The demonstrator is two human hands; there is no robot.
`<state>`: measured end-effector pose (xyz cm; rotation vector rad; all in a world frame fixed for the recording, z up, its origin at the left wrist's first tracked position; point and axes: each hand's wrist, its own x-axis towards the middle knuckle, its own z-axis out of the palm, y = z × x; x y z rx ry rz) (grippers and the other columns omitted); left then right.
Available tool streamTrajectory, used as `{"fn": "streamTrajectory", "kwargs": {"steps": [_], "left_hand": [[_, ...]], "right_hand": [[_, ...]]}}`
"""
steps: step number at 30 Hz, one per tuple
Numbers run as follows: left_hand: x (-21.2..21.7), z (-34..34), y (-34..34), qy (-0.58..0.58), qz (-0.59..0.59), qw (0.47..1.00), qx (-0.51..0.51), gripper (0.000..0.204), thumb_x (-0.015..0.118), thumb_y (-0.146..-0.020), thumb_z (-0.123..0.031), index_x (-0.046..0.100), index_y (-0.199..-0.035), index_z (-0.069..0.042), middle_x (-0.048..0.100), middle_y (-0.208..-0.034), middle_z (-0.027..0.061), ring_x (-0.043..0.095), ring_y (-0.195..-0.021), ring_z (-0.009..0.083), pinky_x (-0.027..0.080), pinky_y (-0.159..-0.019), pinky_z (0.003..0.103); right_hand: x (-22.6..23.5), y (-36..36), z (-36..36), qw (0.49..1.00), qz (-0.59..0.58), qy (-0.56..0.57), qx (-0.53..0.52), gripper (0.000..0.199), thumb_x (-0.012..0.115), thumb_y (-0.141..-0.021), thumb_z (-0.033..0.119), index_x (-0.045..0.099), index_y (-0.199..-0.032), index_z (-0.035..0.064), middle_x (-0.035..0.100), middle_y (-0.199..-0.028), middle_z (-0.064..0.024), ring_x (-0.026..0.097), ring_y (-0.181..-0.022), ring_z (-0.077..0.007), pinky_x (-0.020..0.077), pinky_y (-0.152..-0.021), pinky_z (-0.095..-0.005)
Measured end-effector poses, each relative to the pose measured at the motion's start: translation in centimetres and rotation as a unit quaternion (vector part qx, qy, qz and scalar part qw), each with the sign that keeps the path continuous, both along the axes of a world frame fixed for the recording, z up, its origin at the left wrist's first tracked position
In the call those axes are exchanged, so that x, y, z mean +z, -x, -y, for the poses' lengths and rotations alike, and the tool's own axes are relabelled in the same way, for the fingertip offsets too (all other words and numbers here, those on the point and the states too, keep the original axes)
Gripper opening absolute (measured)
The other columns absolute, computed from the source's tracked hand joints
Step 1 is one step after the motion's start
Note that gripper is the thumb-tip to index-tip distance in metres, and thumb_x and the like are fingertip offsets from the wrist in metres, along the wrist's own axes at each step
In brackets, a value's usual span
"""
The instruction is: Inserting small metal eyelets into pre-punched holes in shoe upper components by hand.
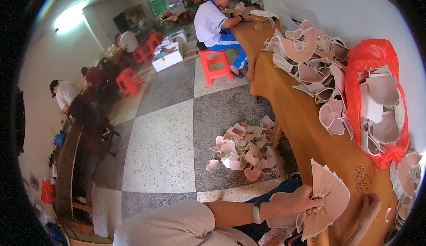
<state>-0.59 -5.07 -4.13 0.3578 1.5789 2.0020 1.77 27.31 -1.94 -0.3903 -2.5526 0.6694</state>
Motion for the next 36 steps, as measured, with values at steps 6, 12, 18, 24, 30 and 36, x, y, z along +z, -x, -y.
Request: {"fn": "streamTrajectory", "kwargs": {"steps": [6, 12, 18, 24, 30, 36], "left_hand": [[-0.1, -0.9, 0.6, 0.072, -0.070, 0.995, -0.017, 0.026, 0.068, -0.088, -0.016, 0.065, -0.105, 0.003, 0.068, -0.087, 0.0039, 0.062, -0.075, 0.0107, 0.052, -0.066, 0.030], [2.0, 0.3, 0.9, 0.054, -0.046, 0.997, 0.011, 0.027, 0.070, -0.090, -0.016, 0.067, -0.111, 0.001, 0.071, -0.101, 0.0056, 0.064, -0.089, 0.0107, 0.054, -0.077, 0.031], [4.0, -0.1, 1.0, 0.019, 0.011, 0.999, 0.049, 0.015, 0.069, -0.087, -0.006, 0.068, -0.100, 0.003, 0.067, -0.086, 0.0005, 0.060, -0.070, 0.0060, 0.048, -0.060, 0.023], [3.1, -1.2, 0.4, -0.023, 0.015, 0.998, 0.057, 0.016, 0.070, -0.086, -0.001, 0.068, -0.101, 0.004, 0.068, -0.091, 0.0020, 0.062, -0.075, 0.0072, 0.051, -0.065, 0.023], [3.3, -0.9, 0.7, 0.012, 0.004, 1.000, 0.028, 0.022, 0.070, -0.086, -0.003, 0.067, -0.108, 0.003, 0.069, -0.096, 0.0036, 0.064, -0.080, 0.0086, 0.051, -0.068, 0.023], [3.0, -1.0, 0.8, 0.005, -0.010, 1.000, 0.018, 0.022, 0.071, -0.086, -0.004, 0.067, -0.107, 0.002, 0.069, -0.097, 0.0027, 0.063, -0.080, 0.0082, 0.052, -0.070, 0.024]], "right_hand": [[0.9, -4.3, -0.3, 0.961, 0.015, 0.276, 0.003, 0.004, 0.066, -0.087, 0.004, 0.064, -0.090, 0.0032, 0.059, -0.073, -0.0023, 0.054, -0.066, -0.0104, 0.0427, -0.059, -0.0261], [4.5, -4.5, 9.3, 0.964, -0.064, 0.255, 0.039, 0.006, 0.068, -0.086, 0.002, 0.068, -0.091, -0.0012, 0.065, -0.083, -0.0034, 0.060, -0.077, -0.0107, 0.0491, -0.069, -0.0249], [6.6, -3.8, 6.3, 0.985, 0.048, 0.166, -0.027, 0.015, 0.066, -0.081, 0.006, 0.073, -0.093, -0.0013, 0.073, -0.086, -0.0170, 0.071, -0.077, -0.0229, 0.0549, -0.072, -0.0335], [6.2, -2.2, 4.4, 0.995, 0.011, 0.072, -0.060, 0.014, 0.068, -0.079, 0.008, 0.074, -0.090, 0.0019, 0.071, -0.087, -0.0186, 0.069, -0.082, -0.0331, 0.0553, -0.076, -0.0382], [4.9, 1.4, 4.2, 0.989, 0.074, 0.049, -0.115, 0.012, 0.068, -0.079, 0.012, 0.071, -0.084, 0.0020, 0.070, -0.086, -0.0179, 0.068, -0.085, -0.0346, 0.0540, -0.078, -0.0424], [7.9, -1.5, 6.3, 0.979, -0.003, 0.170, -0.112, 0.013, 0.069, -0.083, 0.007, 0.068, -0.092, -0.0013, 0.070, -0.078, -0.0124, 0.067, -0.065, -0.0175, 0.0529, -0.061, -0.0312]]}}
